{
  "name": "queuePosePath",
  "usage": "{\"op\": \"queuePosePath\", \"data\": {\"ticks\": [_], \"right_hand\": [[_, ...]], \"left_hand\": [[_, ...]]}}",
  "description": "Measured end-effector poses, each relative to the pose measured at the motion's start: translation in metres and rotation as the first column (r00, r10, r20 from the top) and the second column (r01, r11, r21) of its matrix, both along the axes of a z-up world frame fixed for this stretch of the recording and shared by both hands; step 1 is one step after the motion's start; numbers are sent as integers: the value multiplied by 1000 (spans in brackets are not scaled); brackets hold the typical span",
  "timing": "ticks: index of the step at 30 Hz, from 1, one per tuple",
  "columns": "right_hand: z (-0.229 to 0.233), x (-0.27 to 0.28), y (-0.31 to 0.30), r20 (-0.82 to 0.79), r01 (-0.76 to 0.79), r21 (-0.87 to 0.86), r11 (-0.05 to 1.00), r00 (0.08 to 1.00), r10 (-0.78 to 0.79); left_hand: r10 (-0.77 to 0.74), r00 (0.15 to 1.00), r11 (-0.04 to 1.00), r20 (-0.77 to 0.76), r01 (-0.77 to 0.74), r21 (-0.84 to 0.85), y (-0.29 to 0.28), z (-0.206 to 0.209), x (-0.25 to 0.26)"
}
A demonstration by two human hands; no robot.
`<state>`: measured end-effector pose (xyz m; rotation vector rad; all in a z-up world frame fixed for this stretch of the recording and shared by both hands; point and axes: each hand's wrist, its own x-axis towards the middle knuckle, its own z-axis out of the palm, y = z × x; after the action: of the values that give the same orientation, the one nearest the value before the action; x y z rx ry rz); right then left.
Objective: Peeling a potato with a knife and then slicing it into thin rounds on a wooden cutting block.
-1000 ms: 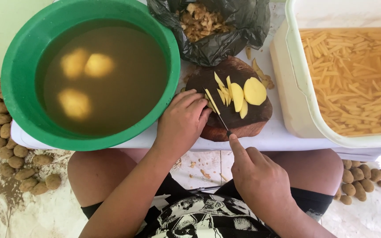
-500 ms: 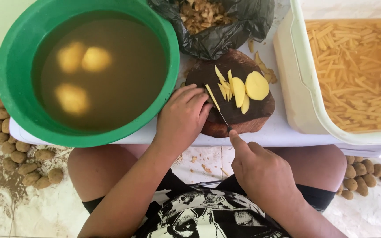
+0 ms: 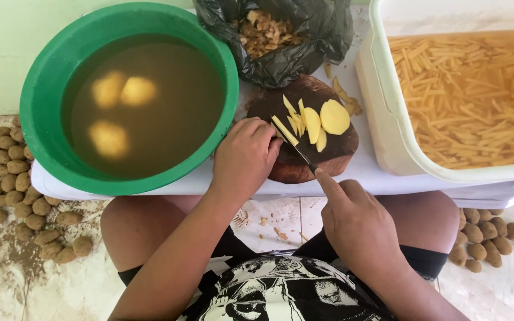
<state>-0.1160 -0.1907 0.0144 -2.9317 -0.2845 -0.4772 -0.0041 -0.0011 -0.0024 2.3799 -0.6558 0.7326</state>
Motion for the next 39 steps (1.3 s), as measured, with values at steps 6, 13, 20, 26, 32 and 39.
{"op": "queuePosePath", "data": {"ticks": [6, 13, 20, 26, 32, 39], "right_hand": [[0, 1, 2, -6, 156, -36, 987, 988, -156], [5, -2, 0, 97, 101, -122, 987, 991, -89], [7, -5, -7, 94, 88, -93, 992, 992, -79], [11, -7, -11, 43, 80, -23, 997, 996, -79], [17, -3, -15, -22, 106, 72, 992, 994, -105], [33, -6, -20, 53, 89, 279, 956, 993, -108]], "left_hand": [[30, 996, 995, 83, -21, -97, -7, 1, -2], [-36, 995, 976, 92, 15, 218, -2, 19, -7], [-170, 972, 946, 162, 116, 301, 3, 35, 2], [-201, 972, 922, 124, 145, 358, 3, 35, 6], [-209, 965, 929, 160, 145, 339, -1, 34, 19], [-182, 977, 944, 112, 142, 296, 0, 35, 34]]}}
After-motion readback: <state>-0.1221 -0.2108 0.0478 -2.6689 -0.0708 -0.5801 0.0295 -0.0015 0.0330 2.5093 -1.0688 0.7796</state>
